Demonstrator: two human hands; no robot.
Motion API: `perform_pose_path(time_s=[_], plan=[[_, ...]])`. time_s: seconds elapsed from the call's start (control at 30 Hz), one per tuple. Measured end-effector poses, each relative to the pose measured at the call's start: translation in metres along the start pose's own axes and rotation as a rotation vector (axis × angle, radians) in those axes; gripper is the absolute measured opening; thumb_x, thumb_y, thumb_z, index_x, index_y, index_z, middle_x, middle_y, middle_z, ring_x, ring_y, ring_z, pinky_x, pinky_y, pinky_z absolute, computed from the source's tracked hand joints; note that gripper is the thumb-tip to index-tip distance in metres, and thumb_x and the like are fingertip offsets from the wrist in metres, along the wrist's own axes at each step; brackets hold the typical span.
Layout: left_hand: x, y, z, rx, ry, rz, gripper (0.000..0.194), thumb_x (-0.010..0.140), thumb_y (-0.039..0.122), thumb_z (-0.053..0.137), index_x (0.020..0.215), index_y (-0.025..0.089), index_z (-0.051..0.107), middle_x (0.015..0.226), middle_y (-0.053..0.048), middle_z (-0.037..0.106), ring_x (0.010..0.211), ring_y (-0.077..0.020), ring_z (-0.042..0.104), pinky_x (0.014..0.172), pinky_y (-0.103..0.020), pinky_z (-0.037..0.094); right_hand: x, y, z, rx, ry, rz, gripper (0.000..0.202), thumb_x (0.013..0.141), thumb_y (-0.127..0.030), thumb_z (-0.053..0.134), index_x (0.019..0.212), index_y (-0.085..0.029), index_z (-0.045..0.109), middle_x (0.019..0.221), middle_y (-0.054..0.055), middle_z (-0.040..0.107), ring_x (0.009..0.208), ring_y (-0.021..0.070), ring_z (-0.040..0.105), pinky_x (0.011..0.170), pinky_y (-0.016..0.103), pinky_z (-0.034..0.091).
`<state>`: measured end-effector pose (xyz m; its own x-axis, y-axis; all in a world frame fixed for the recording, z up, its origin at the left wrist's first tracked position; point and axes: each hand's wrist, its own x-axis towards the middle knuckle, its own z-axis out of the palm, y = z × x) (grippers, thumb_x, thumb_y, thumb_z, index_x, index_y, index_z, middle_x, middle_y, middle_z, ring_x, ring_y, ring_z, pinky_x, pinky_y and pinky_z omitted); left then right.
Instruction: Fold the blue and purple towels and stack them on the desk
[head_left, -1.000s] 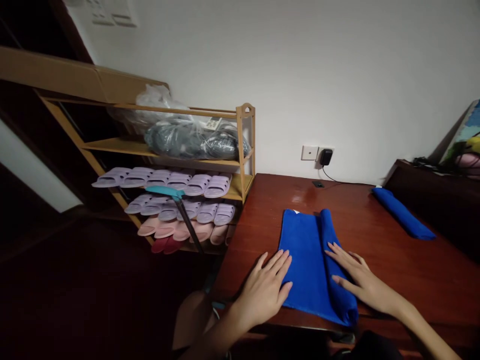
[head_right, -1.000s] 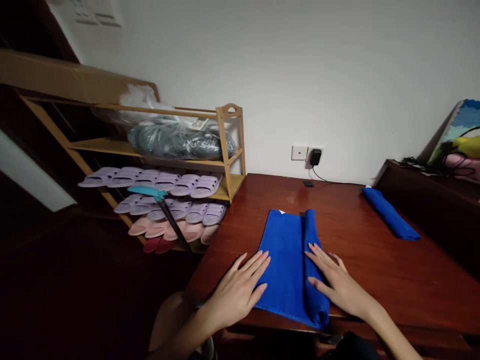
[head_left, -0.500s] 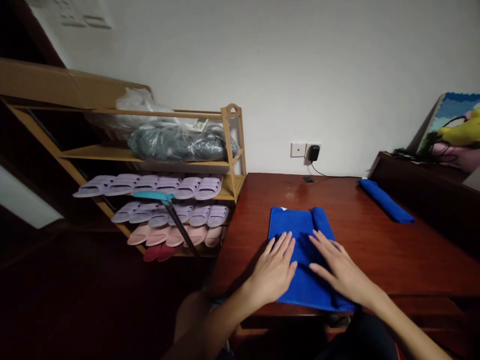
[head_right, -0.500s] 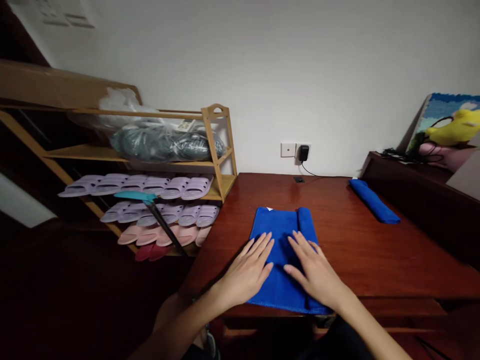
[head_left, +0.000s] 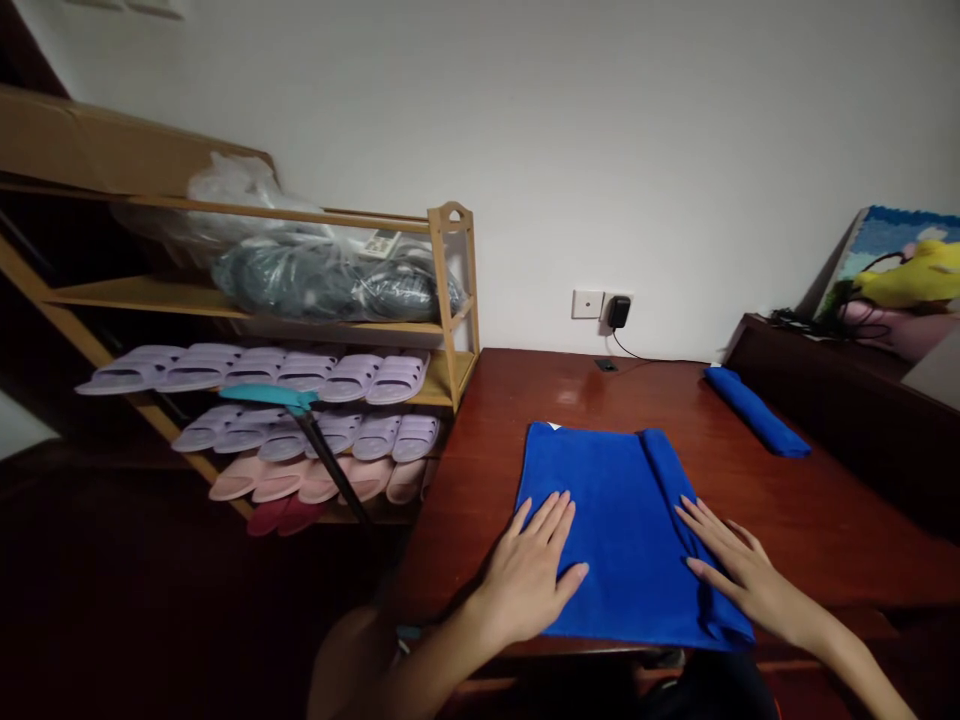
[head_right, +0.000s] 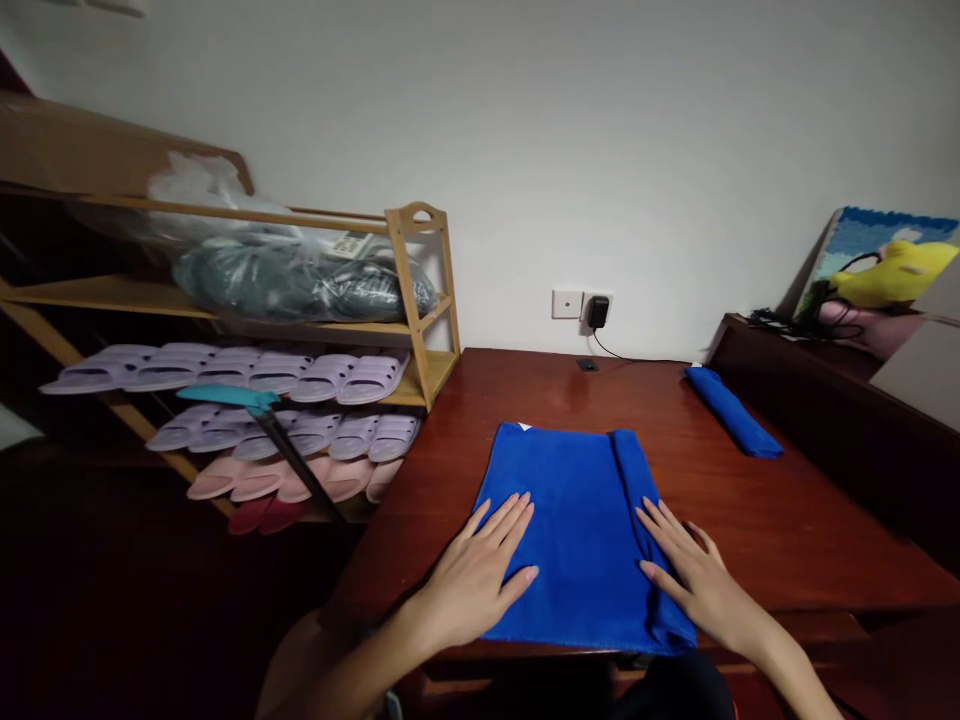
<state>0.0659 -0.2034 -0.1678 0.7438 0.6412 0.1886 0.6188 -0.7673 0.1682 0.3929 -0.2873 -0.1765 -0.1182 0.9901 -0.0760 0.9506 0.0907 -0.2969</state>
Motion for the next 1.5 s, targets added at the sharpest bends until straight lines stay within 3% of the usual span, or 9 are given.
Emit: perform_pose_path(time_s=[0.2,0.3,0.4,0.57,0.77,1.0,1.17,1.3,1.5], plan=[[-0.011,-0.014,0.002,0.023,0.093,0.032,0.061,0.096,0.050,0.032,0.148,0.019,0.021,0.150,-0.008,0.030,0.138,-0.0229,0.027,0.112,-0.045,0.024,-0.018,0.035,-0.004,0.047,0.006,0.063,0.062,0.091,-0.059,0.034,0.147,-0.040,0.014,0.153,-0.004,0.011,0.140,0.0238,0.005,0.112,0.053,0.016],[-0.014,-0.018,0.000,0.031,0.103,0.026,0.061,0.096,0.049,0.034,0.148,0.020,0.020,0.150,-0.008,0.030,0.138,-0.0232,0.028,0.111,-0.045,0.025,-0.015,0.023,-0.013,0.029,0.151,0.046,0.065,0.090,-0.059,0.033,0.148,-0.034,0.018,0.154,0.000,0.011,0.141,0.0253,0.008,0.112,0.052,0.019],[-0.014,-0.019,0.000,0.044,0.085,0.021,0.061,0.096,0.049,0.034,0.147,0.019,0.023,0.150,-0.008,0.030,0.138,-0.0236,0.028,0.111,-0.046,0.026,-0.002,-0.008,-0.017,0.020,0.283,0.028,0.064,0.093,-0.055,0.030,0.150,-0.032,0.012,0.155,0.001,0.008,0.141,0.0236,0.010,0.113,0.050,0.020],[-0.015,-0.024,-0.001,0.067,0.080,0.021,0.061,0.096,0.049,0.035,0.148,0.019,0.021,0.151,-0.008,0.027,0.138,-0.0236,0.027,0.111,-0.045,0.027,0.016,-0.038,-0.005,-0.055,0.070,-0.048,0.067,0.091,-0.058,0.035,0.149,-0.035,0.010,0.154,-0.001,0.008,0.141,0.0235,0.007,0.113,0.051,0.016],[-0.020,-0.031,-0.003,0.072,0.109,0.022,0.062,0.096,0.047,0.037,0.149,0.022,0.017,0.151,-0.007,0.028,0.137,-0.0239,0.029,0.110,-0.045,0.028,0.009,-0.001,-0.003,-0.069,0.009,-0.013,0.069,0.090,-0.060,0.036,0.148,-0.038,0.006,0.154,-0.002,0.010,0.141,0.0237,0.006,0.113,0.054,0.011],[-0.023,-0.031,-0.012,0.049,0.091,0.047,0.063,0.096,0.046,0.039,0.150,0.023,0.013,0.152,-0.006,0.027,0.138,-0.0226,0.028,0.111,-0.043,0.028,0.004,0.006,-0.009,-0.088,0.044,-0.061,0.067,0.092,-0.056,0.037,0.148,-0.037,0.007,0.154,-0.002,0.009,0.141,0.0225,0.006,0.114,0.052,0.012],[-0.067,-0.047,-0.035,0.058,0.032,0.113,0.067,0.094,0.044,0.046,0.149,0.031,0.011,0.150,0.001,0.030,0.135,-0.0222,0.034,0.109,-0.038,0.033,-0.009,-0.006,-0.008,-0.110,0.126,-0.035,0.065,0.092,-0.054,0.036,0.148,-0.037,0.009,0.155,-0.001,0.007,0.141,0.0239,0.009,0.113,0.051,0.016],[-0.097,-0.061,-0.034,0.102,0.015,0.164,0.064,0.094,0.041,0.046,0.149,0.031,0.015,0.148,0.002,0.034,0.132,-0.0221,0.039,0.108,-0.037,0.034,-0.012,-0.011,0.001,-0.108,0.071,-0.034,0.066,0.092,-0.055,0.036,0.148,-0.038,0.007,0.155,-0.001,0.006,0.142,0.0237,0.009,0.113,0.050,0.018],[-0.090,-0.064,-0.039,0.147,0.012,0.141,0.063,0.095,0.041,0.045,0.149,0.028,0.016,0.149,-0.001,0.032,0.135,-0.0226,0.034,0.111,-0.042,0.028,0.018,-0.004,0.000,-0.129,0.033,-0.079,0.064,0.092,-0.057,0.033,0.148,-0.037,0.009,0.155,-0.001,0.006,0.142,0.0231,0.005,0.113,0.053,0.010]])
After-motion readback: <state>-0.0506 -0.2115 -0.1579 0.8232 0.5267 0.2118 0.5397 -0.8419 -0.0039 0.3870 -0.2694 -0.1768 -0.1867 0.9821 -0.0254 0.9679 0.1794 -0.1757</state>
